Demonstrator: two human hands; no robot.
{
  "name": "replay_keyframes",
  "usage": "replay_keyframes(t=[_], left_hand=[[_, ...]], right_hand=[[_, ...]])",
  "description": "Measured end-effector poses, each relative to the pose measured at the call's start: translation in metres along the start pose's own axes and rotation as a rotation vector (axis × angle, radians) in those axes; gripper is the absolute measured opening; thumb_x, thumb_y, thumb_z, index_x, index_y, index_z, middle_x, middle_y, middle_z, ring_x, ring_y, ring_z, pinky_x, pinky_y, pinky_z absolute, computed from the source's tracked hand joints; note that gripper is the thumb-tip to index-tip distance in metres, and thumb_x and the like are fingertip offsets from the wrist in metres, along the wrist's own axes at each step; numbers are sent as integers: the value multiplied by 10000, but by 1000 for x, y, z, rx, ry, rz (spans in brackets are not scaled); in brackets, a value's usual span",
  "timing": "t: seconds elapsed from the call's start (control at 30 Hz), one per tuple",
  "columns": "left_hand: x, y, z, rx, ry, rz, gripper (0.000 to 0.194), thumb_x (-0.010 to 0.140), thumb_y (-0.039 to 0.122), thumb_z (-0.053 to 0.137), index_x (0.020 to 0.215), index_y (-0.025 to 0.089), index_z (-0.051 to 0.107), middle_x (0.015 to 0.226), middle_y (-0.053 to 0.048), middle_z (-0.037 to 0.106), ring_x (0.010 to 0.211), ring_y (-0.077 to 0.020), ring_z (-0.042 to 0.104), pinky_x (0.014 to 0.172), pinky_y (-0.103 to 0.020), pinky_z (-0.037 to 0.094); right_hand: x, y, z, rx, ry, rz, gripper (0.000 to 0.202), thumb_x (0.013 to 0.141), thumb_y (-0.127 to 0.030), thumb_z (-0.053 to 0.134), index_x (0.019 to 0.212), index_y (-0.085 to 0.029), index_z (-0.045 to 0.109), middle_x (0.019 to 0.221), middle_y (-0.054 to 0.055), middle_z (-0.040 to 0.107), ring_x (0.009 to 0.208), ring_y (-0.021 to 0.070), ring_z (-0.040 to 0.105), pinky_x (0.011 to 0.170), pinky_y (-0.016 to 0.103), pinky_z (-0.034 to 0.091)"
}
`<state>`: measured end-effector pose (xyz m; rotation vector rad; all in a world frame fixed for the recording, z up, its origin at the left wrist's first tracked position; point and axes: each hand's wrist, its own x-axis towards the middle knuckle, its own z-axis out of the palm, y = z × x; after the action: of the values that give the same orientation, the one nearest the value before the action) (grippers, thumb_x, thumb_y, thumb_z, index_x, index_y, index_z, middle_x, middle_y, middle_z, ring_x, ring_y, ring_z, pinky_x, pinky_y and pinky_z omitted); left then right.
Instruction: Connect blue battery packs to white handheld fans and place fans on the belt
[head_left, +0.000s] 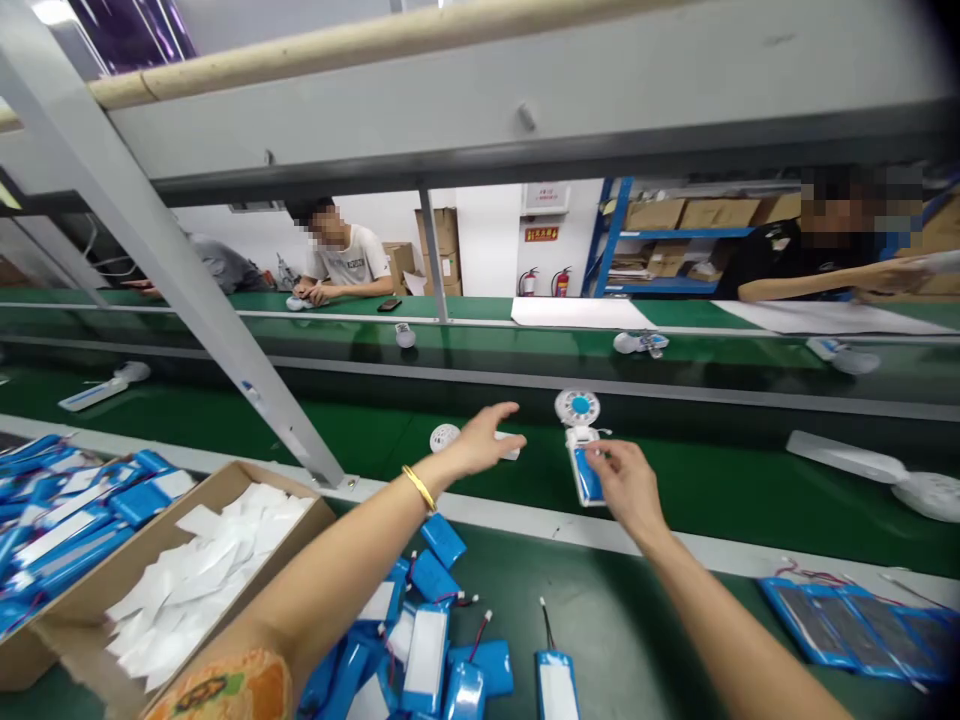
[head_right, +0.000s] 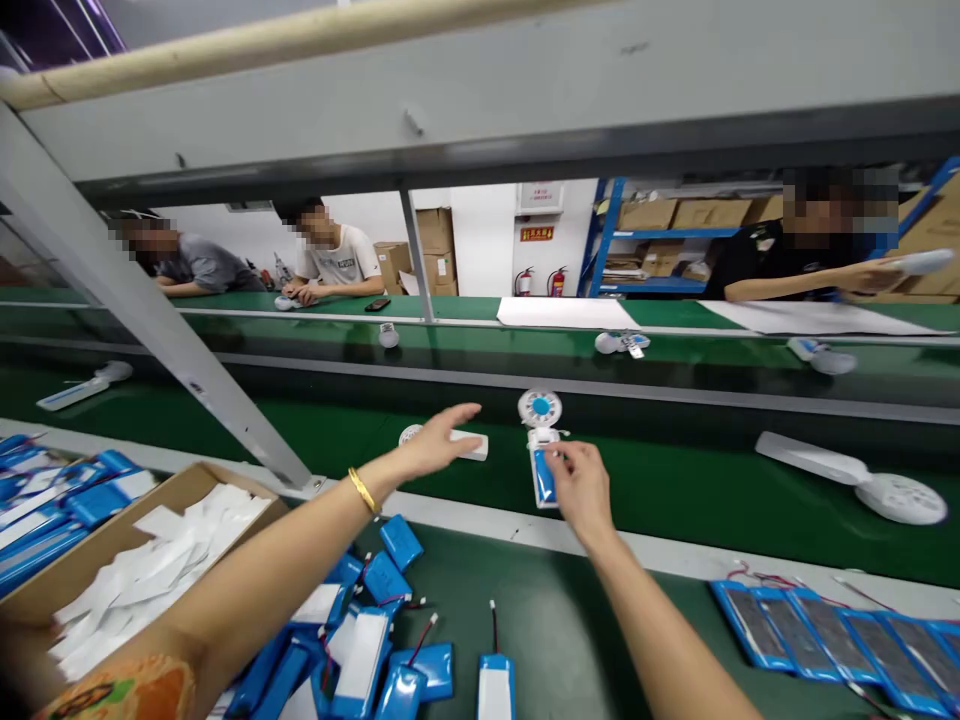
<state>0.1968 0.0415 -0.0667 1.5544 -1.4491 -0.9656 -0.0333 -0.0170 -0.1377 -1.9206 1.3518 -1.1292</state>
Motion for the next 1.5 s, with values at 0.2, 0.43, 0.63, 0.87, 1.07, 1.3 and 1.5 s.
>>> replay_keyframes(t=[0.2, 0.43, 0.63, 0.87, 1.07, 1.3, 1.5], left_hand=[[4, -69, -89, 427, 62, -209, 865, 563, 203, 789, 1346, 210, 421, 1480, -130, 258, 1352, -344, 285, 1132, -447, 238], [4, -105, -93, 606, 39, -235, 769, 714, 213, 720, 1385, 191, 345, 1414, -143, 340, 1216, -293, 446, 1044, -493, 359], [-21, -82, -100, 635, 171, -180, 636, 733, 217, 668, 1324, 207, 435, 1395, -139, 345, 1271, -317, 389, 1066, -448, 325], [-97, -25, -79, 487, 217, -23, 169, 854, 310, 503, 852, 188, 620, 824, -11, 630, 763, -148, 601, 716, -236, 468], [-145, -2, -41, 117, 105, -65, 188, 829, 354, 582, 804, 176, 637, 766, 2, 636, 693, -117, 570, 627, -195, 438], [-146, 17, -15, 11, 61, -8, 310, 688, 375, 757, 664, 157, 538, 691, 20, 587, 633, -102, 532, 557, -187, 401], [-148, 10, -9, -372, 47, -80, 273, 681, 305, 767, 695, 141, 548, 675, -5, 642, 649, -132, 613, 615, -219, 477]], right_hand=[[42, 25, 5, -278, -57, 102, 297, 800, -229, 475, 996, -155, 686, 1071, 170, 577, 980, 347, 544, 824, 501, 421], [-34, -86, 63, -313, -468, -277, 279, 866, -242, 461, 1094, -226, 621, 1149, 82, 599, 1015, 231, 571, 863, 331, 447], [-95, -142, 131, -377, -741, -315, 281, 766, -126, 574, 1038, -117, 649, 1062, 198, 629, 977, 315, 604, 776, 392, 475], [-61, -124, 115, -154, -764, -206, 250, 742, -102, 571, 975, -81, 659, 874, 178, 679, 865, 302, 635, 777, 411, 468], [-59, -95, 62, 465, -755, -32, 366, 924, -380, 430, 1225, -187, 509, 929, 63, 631, 609, 119, 556, 603, 271, 474], [-88, -103, 47, 1015, -774, 151, 332, 809, -343, 685, 1117, -242, 617, 947, 36, 616, 798, 143, 549, 687, 256, 451], [-88, -111, 40, 1012, -753, 131, 338, 805, -342, 689, 1120, -235, 628, 870, 34, 630, 685, 128, 533, 598, 244, 443]])
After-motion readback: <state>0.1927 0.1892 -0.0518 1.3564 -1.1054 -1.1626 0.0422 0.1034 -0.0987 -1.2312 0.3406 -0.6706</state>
